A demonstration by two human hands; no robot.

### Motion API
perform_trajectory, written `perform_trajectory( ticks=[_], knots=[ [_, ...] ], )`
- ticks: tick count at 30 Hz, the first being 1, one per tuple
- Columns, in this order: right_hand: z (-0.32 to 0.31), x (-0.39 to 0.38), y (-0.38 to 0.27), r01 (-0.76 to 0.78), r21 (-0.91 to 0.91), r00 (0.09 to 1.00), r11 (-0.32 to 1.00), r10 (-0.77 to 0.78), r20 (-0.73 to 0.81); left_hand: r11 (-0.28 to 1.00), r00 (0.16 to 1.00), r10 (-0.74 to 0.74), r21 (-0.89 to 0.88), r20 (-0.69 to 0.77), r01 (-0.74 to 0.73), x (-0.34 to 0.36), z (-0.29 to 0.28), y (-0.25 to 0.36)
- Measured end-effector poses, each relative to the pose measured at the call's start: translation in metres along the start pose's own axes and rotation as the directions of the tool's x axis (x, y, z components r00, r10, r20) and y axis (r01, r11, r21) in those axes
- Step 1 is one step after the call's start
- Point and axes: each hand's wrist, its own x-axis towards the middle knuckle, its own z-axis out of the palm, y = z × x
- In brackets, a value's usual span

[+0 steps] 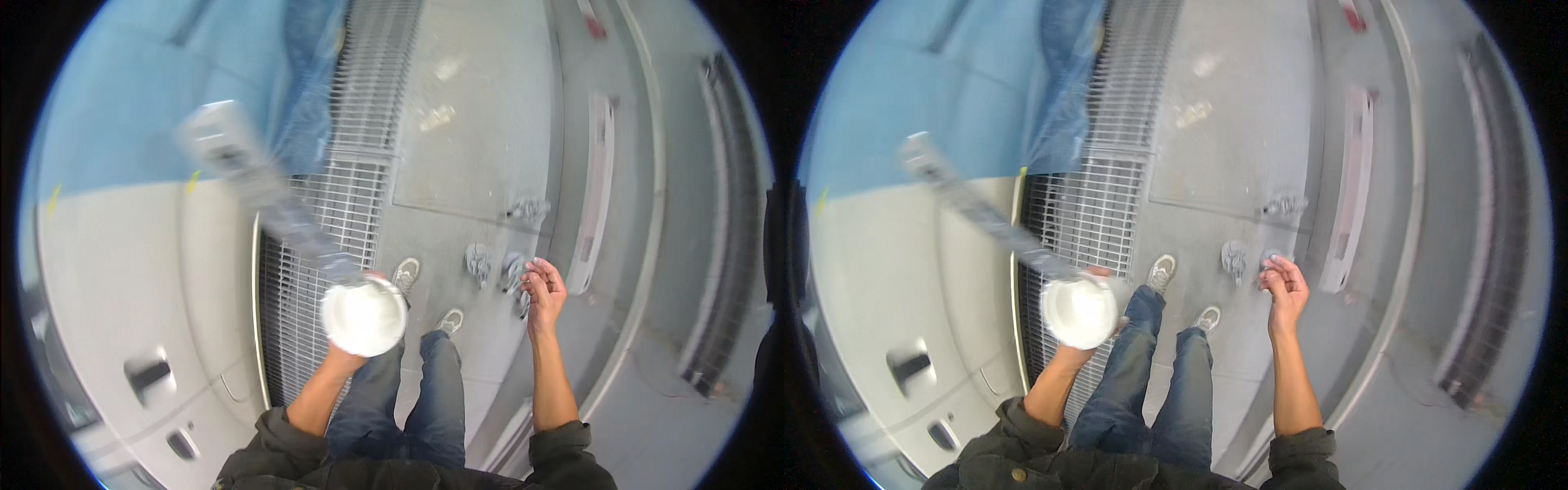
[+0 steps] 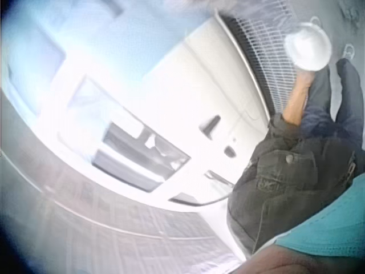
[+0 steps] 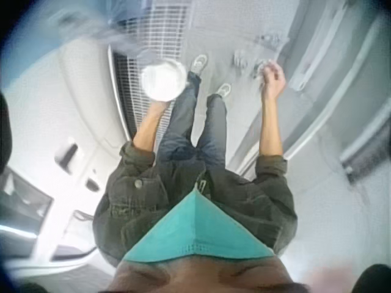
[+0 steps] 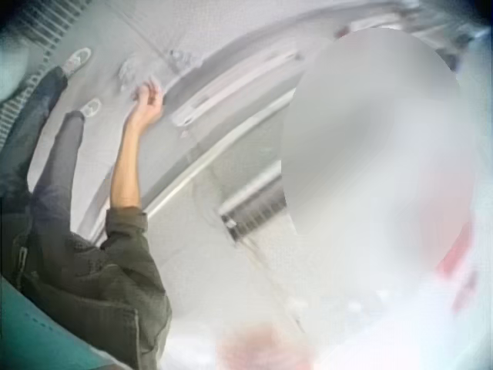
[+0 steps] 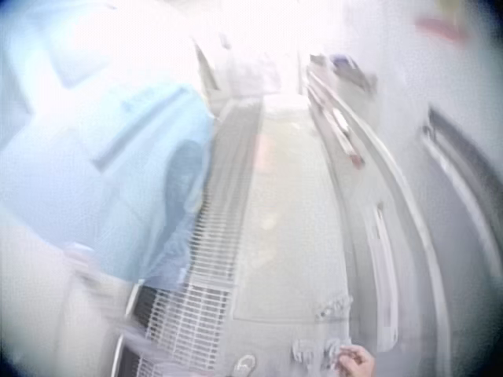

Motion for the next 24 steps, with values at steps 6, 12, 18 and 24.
perform_trajectory(
  ticks=[6,12,18,24],
  knots=[
    [0.194,-0.141,-0.318,0.591,-0.147,0.481,0.793,-0.2,0.854,0.991,1.0,0.008,-0.13,-0.029,-0.012,-0.069,-0.024,0.09],
    [0.306,-0.252,-0.363,0.933,0.053,-0.077,0.355,0.056,0.995,0.969,0.982,0.061,-0.224,-0.177,-0.1,-0.149,-0.083,0.145],
    [0.328,-0.333,-0.333,0.853,0.338,-0.394,0.399,0.068,0.916,0.968,0.881,-0.021,-0.229,-0.472,-0.099,-0.242,-0.117,0.143],
    [0.359,-0.436,-0.297,0.822,0.356,-0.47,0.444,0.176,0.865,0.972,0.76,-0.112,-0.231,-0.64,-0.051,-0.333,-0.159,0.106]
  ],
)
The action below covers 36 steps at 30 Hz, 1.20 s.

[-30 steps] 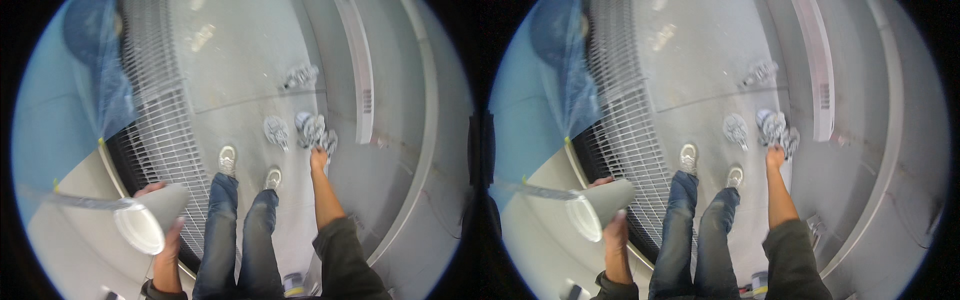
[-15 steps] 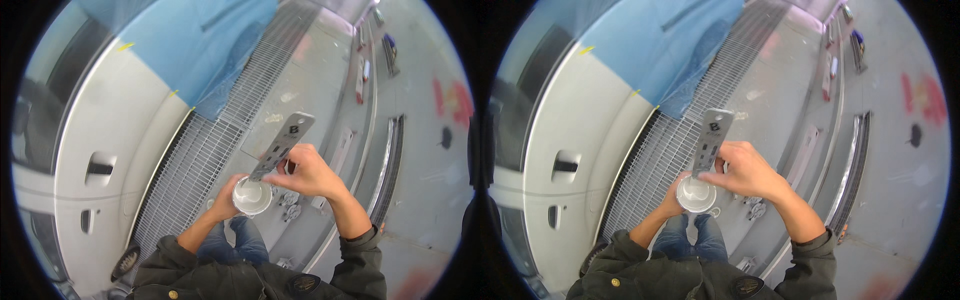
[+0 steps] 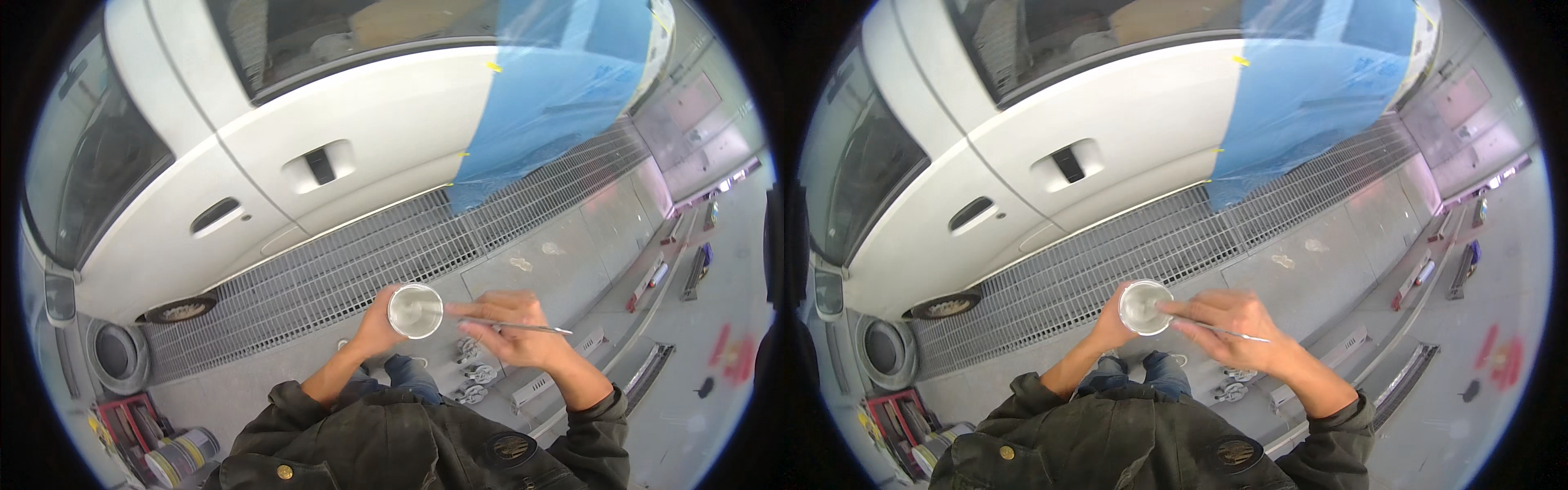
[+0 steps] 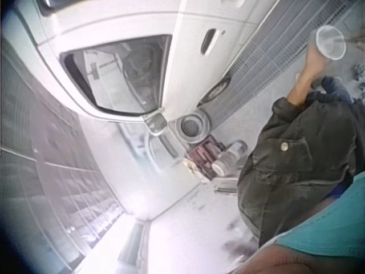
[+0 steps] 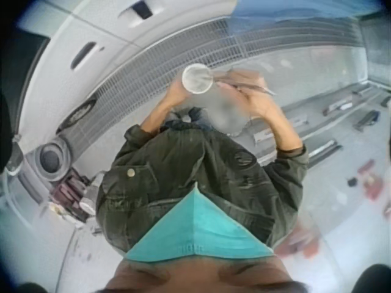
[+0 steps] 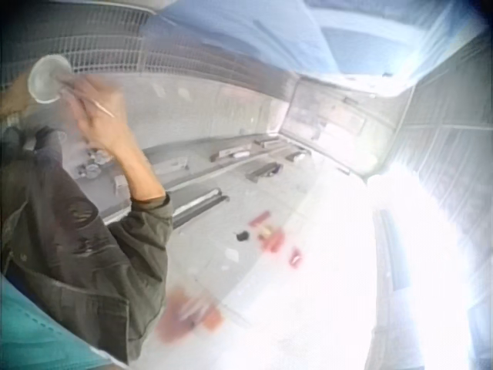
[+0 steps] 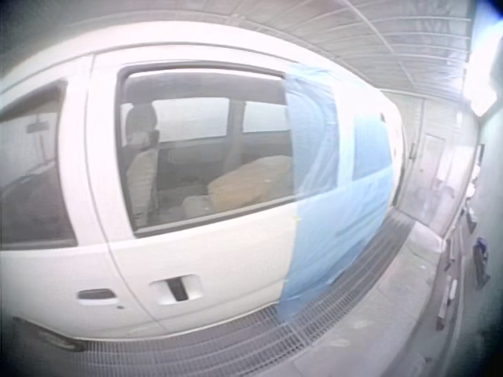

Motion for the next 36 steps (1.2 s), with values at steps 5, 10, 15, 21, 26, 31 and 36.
perform_trajectory(
  ticks=[5,10,15,21,26,31,36],
  knots=[
    [0.05,0.042,-0.023,0.121,-0.057,0.991,0.991,-0.117,0.057,0.998,0.992,0.043,-0.045,-0.122,-0.049,-0.017,-0.054,-0.014],
    [0.063,0.073,-0.048,0.008,-0.009,1.0,1.0,-0.008,0.014,0.997,0.972,0.068,-0.024,-0.224,-0.075,-0.023,-0.079,-0.024],
    [0.086,0.089,-0.061,0.013,-0.014,0.996,1.0,-0.012,0.087,0.998,0.968,0.053,-0.018,-0.247,-0.06,-0.024,-0.101,-0.014],
    [0.087,0.112,-0.071,-0.014,-0.089,0.999,0.996,0.01,-0.041,0.996,0.95,0.035,-0.062,-0.31,-0.057,-0.022,-0.115,-0.014],
    [0.097,0.118,-0.08,0.054,-0.041,0.999,0.998,-0.054,-0.007,0.991,0.962,0.032,-0.116,-0.27,-0.065,-0.021,-0.125,0.008],
    [0.093,0.13,-0.089,0.016,-0.147,1.0,0.989,-0.012,0.028,0.992,0.961,0.065,-0.09,-0.27,-0.092,-0.023,-0.137,0.016],
    [0.109,0.135,-0.094,-0.058,-0.032,0.993,0.998,0.054,-0.105,0.994,0.973,0.032,-0.094,-0.23,-0.055,-0.026,-0.149,0.029]
  ],
)
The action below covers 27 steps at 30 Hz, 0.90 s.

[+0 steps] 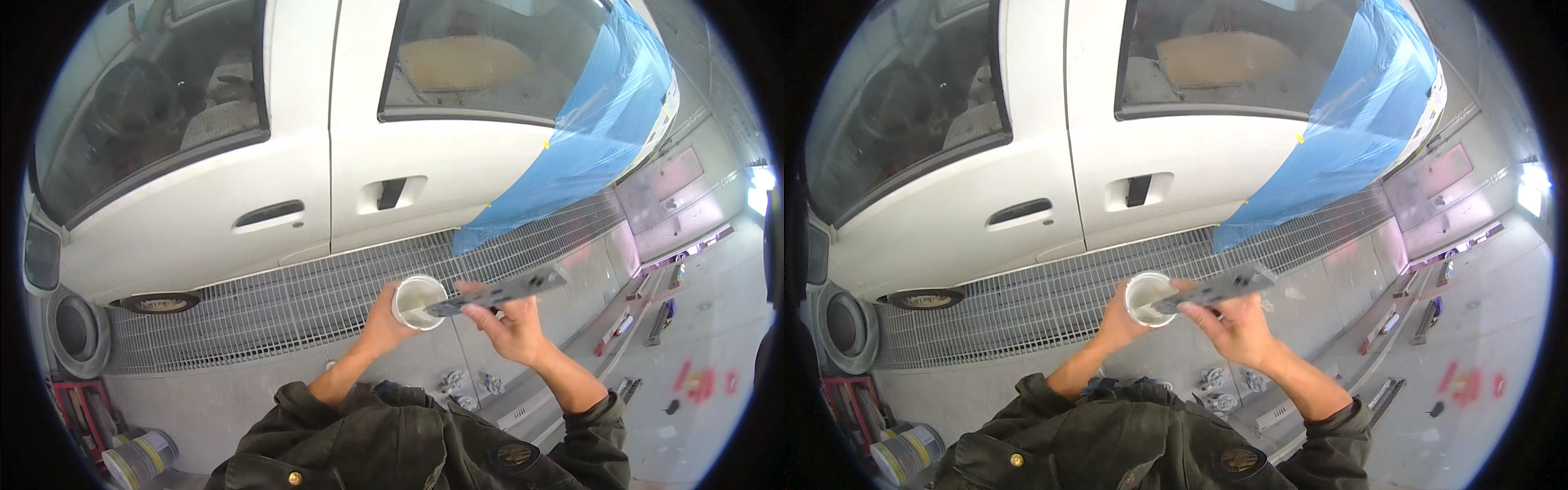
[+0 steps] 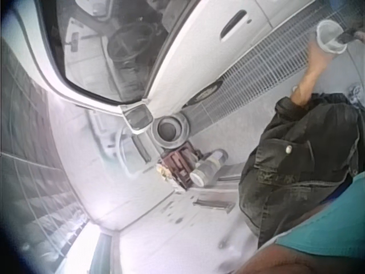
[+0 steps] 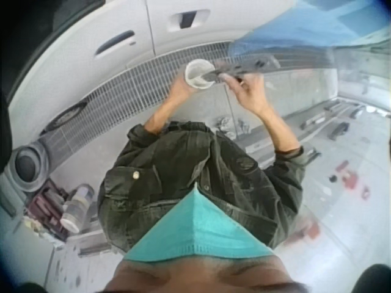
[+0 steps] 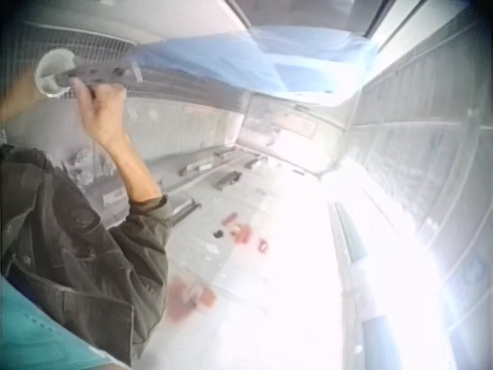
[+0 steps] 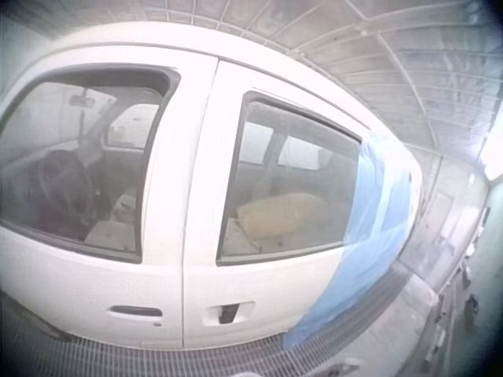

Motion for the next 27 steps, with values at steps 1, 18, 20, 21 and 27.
perform_trajectory(
  ticks=[1,18,20,21,27],
  knots=[
    [0.002,0.006,-0.007,-0.146,0.043,0.988,0.988,0.148,-0.043,1.0,1.0,0.004,-0.02,0.008,-0.004,0.0,-0.003,0.004],
    [0.016,0.057,0.013,0.221,0.003,0.97,0.975,-0.22,0.102,0.988,0.991,0.136,-0.081,0.011,-0.135,0.022,-0.047,0.016],
    [0.0,0.068,0.016,0.171,0.031,0.977,0.985,-0.173,0.122,0.988,0.991,0.127,-0.077,-0.043,-0.13,0.028,-0.039,0.015],
    [-0.005,0.079,0.012,0.14,0.009,0.984,0.99,-0.141,0.106,0.987,0.986,0.141,-0.065,-0.09,-0.147,0.03,-0.035,0.013],
    [-0.026,0.1,0.064,0.447,0.029,0.862,0.894,-0.44,0.251,0.99,0.949,0.133,0.003,-0.284,-0.138,0.058,0.004,0.032]
  ],
)
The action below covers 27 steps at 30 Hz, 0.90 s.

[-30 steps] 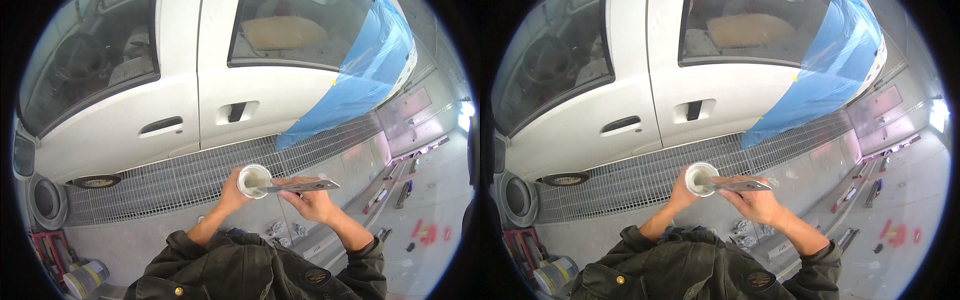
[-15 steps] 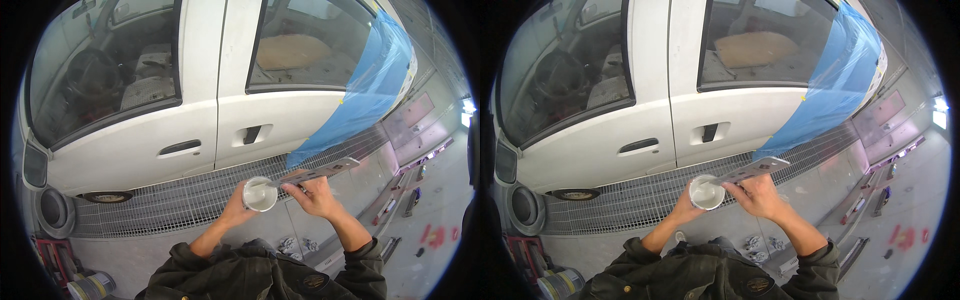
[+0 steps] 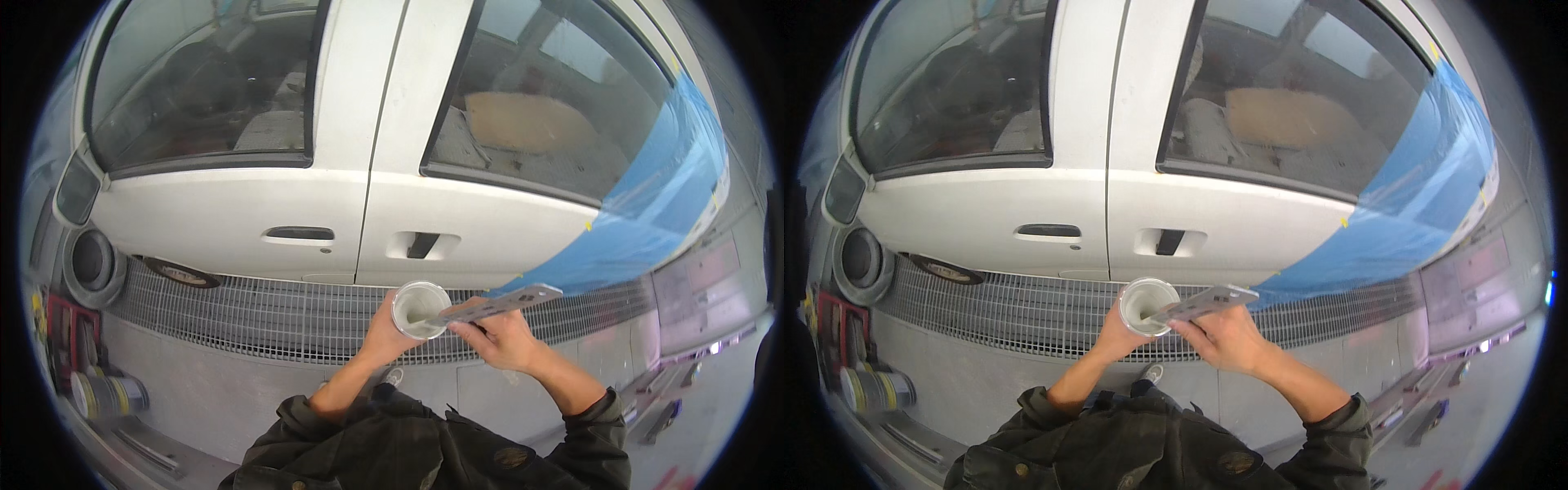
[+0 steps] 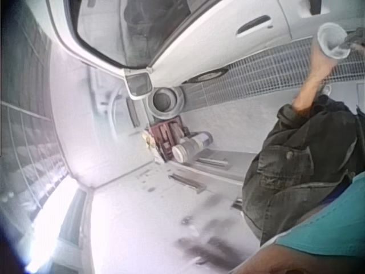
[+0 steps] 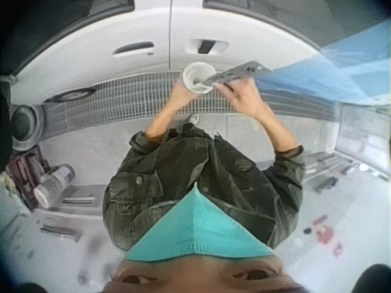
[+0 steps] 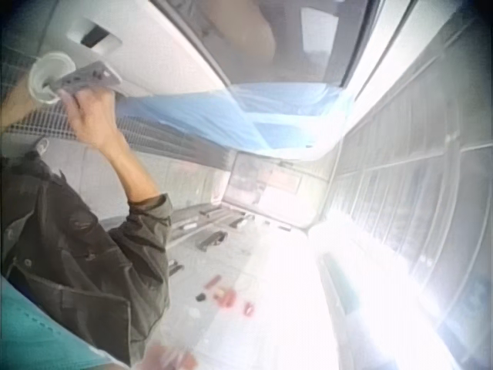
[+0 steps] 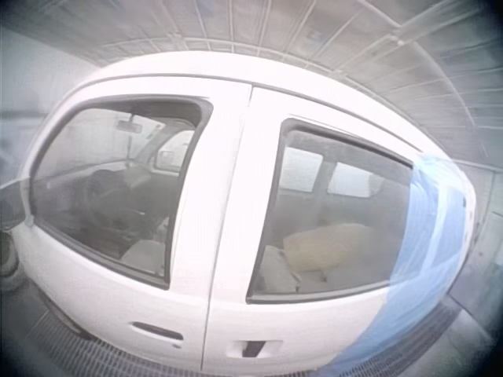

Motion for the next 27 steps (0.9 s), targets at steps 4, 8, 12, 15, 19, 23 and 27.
perform_trajectory(
  ticks=[4,8,12,15,19,23,27],
  knots=[
    [-0.028,0.02,0.021,0.083,0.061,0.997,0.995,-0.083,-0.004,0.999,0.999,-0.027,0.026,-0.03,0.027,0.013,0.017,0.004],
    [-0.043,0.02,0.024,-0.017,0.017,0.991,1.0,0.015,0.136,1.0,0.996,0.019,0.005,-0.084,-0.019,0.018,0.022,-0.002],
    [-0.034,0.006,0.027,-0.061,0.122,0.994,0.991,0.05,0.097,1.0,0.996,-0.004,-0.022,-0.089,0.002,0.027,0.03,0.002],
    [-0.043,0.017,0.028,-0.102,0.075,0.994,0.992,0.099,0.039,0.998,0.995,0.046,0.054,-0.092,-0.041,0.03,0.028,0.001],
    [-0.036,0.023,0.038,-0.139,-0.003,0.99,0.99,0.139,0.028,1.0,0.999,-0.016,-0.018,-0.03,0.016,0.04,0.015,0.012],
    [-0.025,0.035,0.024,-0.063,0.097,0.996,0.993,0.068,-0.053,0.999,0.999,0.039,-0.024,-0.016,-0.04,0.047,0.001,0.006],
    [-0.032,0.057,0.023,-0.091,0.039,0.995,0.995,0.093,-0.035,0.997,0.997,0.074,-0.009,-0.012,-0.074,0.051,-0.017,0.008]
  ],
)
